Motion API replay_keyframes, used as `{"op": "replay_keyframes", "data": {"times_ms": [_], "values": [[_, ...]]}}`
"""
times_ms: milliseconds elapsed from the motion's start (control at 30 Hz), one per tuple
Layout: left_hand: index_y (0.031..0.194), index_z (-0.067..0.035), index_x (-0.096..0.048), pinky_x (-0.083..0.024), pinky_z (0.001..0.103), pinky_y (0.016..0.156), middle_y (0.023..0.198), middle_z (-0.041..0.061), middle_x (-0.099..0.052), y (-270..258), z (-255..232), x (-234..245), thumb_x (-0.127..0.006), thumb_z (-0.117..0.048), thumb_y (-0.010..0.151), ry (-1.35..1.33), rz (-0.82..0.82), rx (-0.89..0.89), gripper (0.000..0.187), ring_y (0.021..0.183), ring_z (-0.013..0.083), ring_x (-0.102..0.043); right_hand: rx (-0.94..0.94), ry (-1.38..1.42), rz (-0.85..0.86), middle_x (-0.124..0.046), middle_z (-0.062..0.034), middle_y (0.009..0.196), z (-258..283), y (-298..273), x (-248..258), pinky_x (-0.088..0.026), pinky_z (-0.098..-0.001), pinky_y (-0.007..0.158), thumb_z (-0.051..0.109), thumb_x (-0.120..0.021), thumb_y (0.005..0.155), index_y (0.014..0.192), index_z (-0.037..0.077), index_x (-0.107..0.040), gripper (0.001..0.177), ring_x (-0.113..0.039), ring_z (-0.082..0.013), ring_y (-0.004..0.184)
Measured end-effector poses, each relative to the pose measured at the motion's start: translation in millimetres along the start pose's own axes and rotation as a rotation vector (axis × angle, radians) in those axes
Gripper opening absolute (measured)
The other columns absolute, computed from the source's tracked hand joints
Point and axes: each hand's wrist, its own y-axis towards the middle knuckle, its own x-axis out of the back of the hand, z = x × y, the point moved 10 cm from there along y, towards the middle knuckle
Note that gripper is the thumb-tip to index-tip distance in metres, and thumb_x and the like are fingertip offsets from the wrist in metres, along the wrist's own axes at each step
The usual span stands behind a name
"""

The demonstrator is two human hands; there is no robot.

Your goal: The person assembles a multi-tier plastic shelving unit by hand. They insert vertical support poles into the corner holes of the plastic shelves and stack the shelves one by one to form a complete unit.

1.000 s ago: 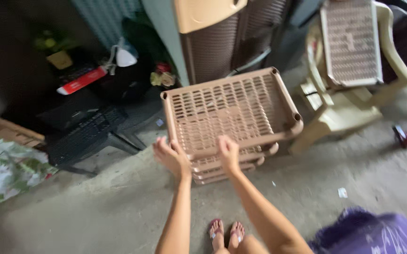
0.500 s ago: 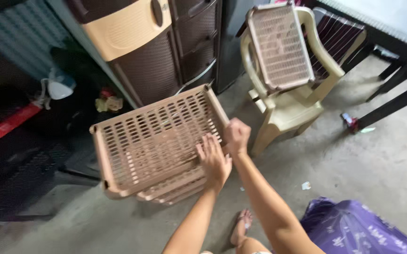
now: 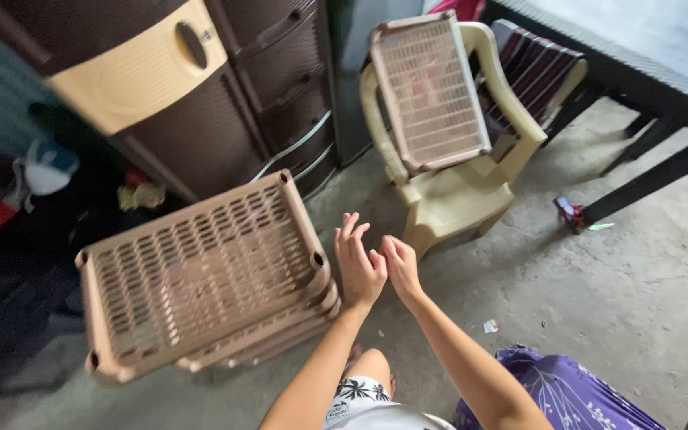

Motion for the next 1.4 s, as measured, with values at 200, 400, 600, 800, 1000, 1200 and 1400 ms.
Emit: {"op": "replay_keyframes", "data": {"times_ms": [200,400,600,800,1000,1200,1400], "values": [[0.118,-0.008,-0.063,-0.058,0.037,0.093,0.108,0.011,-0.079,25,73,-156,-0.046,0.006,0.086,-0.404,0.208,0.369,0.039,0.107,0.0281,-0.077,-0.198,0.031,-0.209,-0.054,0.0017,0.071,-38,-15,107,-0.041,-0.0259,0.051,0.026,-0.050,0.107,0.081,0.007,-0.057,0.033,-0.049,-0.0091,0.059],[0.114,-0.008,-0.070,-0.059,0.036,0.094,0.109,0.010,-0.079,58,165,-307,-0.051,0.005,0.083,-0.404,0.112,0.492,0.039,0.106,0.0257,-0.077,-0.428,-0.111,-0.358,-0.063,-0.0009,0.077,-94,20,209,-0.050,-0.0278,0.058,0.023,-0.055,0.097,0.087,0.006,-0.065,0.022,-0.060,-0.0103,0.067],[0.141,-0.002,-0.047,-0.043,0.038,0.109,0.139,0.016,-0.059,82,244,-416,-0.078,-0.011,0.078,-0.525,0.087,0.927,0.071,0.128,0.0273,-0.057,-0.664,-0.234,-0.223,-0.065,-0.0015,0.079,-139,97,258,-0.051,-0.0285,0.060,0.023,-0.059,0.096,0.092,0.004,-0.067,0.020,-0.059,-0.0115,0.069],[0.153,-0.001,-0.028,-0.041,0.041,0.110,0.144,0.015,-0.049,128,289,-464,-0.084,-0.015,0.078,-0.702,0.102,1.084,0.094,0.131,0.0285,-0.052,-0.794,-0.323,-0.156,-0.074,-0.0002,0.088,-156,160,270,-0.056,-0.0271,0.067,0.025,-0.061,0.093,0.097,0.007,-0.069,0.020,-0.069,-0.0103,0.080],[0.124,0.012,-0.067,-0.057,0.045,0.094,0.116,0.018,-0.073,134,286,-499,-0.086,-0.013,0.077,-0.870,0.207,1.249,0.057,0.105,0.0321,-0.071,-0.800,-0.292,-0.147,-0.074,-0.0058,0.100,-160,186,270,-0.058,-0.0298,0.069,0.029,-0.063,0.092,0.104,0.005,-0.068,0.027,-0.073,-0.0136,0.086],[0.118,0.004,-0.072,-0.056,0.041,0.089,0.111,0.013,-0.075,192,219,-476,-0.079,-0.011,0.077,-1.107,0.092,1.082,0.044,0.099,0.0292,-0.070,-0.567,-0.362,-0.216,-0.065,-0.0095,0.126,-93,211,256,-0.056,-0.0383,0.088,0.034,-0.079,0.081,0.129,0.007,-0.054,0.060,-0.064,-0.0219,0.113],[0.121,-0.001,-0.068,-0.053,0.037,0.095,0.117,0.010,-0.071,207,140,-397,-0.078,-0.011,0.081,-1.225,-0.100,0.985,0.043,0.107,0.0226,-0.068,-0.083,-0.435,-0.174,-0.054,-0.0119,0.141,23,231,236,-0.036,-0.0420,0.112,0.027,-0.091,0.071,0.141,0.005,-0.048,0.085,-0.045,-0.0259,0.137]]}}
